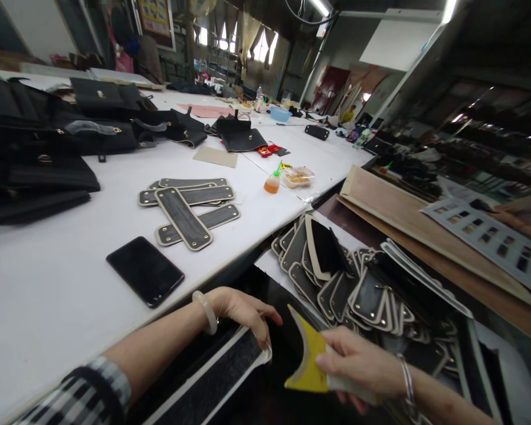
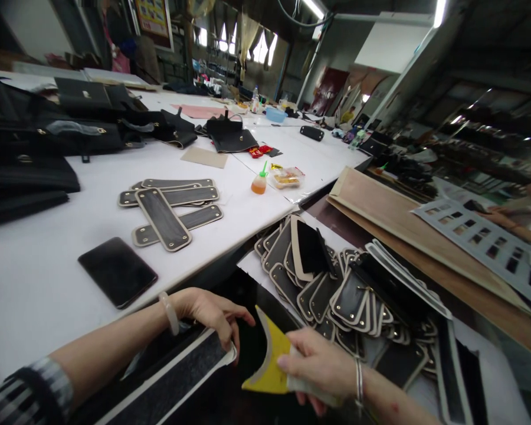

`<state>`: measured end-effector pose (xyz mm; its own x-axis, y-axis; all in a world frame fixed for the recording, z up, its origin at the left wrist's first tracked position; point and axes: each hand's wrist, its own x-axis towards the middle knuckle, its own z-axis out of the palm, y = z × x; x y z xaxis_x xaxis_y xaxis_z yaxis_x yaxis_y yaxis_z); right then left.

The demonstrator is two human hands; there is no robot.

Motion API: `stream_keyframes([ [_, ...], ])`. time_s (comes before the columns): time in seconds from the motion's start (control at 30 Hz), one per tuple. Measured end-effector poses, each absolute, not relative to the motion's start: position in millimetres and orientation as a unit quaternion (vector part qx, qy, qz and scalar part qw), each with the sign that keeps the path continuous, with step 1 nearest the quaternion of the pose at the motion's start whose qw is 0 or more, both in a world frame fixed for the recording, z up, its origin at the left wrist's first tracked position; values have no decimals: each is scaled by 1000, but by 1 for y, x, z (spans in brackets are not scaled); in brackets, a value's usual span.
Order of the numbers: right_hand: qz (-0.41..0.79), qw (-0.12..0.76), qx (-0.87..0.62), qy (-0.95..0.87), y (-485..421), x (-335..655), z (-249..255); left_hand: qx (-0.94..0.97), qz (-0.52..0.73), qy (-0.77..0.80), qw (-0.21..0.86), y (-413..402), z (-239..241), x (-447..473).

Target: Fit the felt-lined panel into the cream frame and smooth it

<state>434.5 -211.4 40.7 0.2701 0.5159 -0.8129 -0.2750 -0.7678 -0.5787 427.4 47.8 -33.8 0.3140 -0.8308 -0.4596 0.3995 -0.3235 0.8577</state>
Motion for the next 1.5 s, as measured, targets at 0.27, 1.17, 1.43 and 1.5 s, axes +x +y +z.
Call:
stream_keyframes([
  [0.27,587,309,-746,-48,-170,396,18,662,-519,-85,533,60,-7,420],
  [1.17,564,274,-778,-30,-145,386,28,668,-473,-98,566,62,-22,411],
  [1.43,574,291,-765,-24,-148,383,17,680,-449,-113,568,63,-22,409],
  [1.5,570,299,-765,-24,-148,383,14,681,-446,-116,569,63,-23,409],
])
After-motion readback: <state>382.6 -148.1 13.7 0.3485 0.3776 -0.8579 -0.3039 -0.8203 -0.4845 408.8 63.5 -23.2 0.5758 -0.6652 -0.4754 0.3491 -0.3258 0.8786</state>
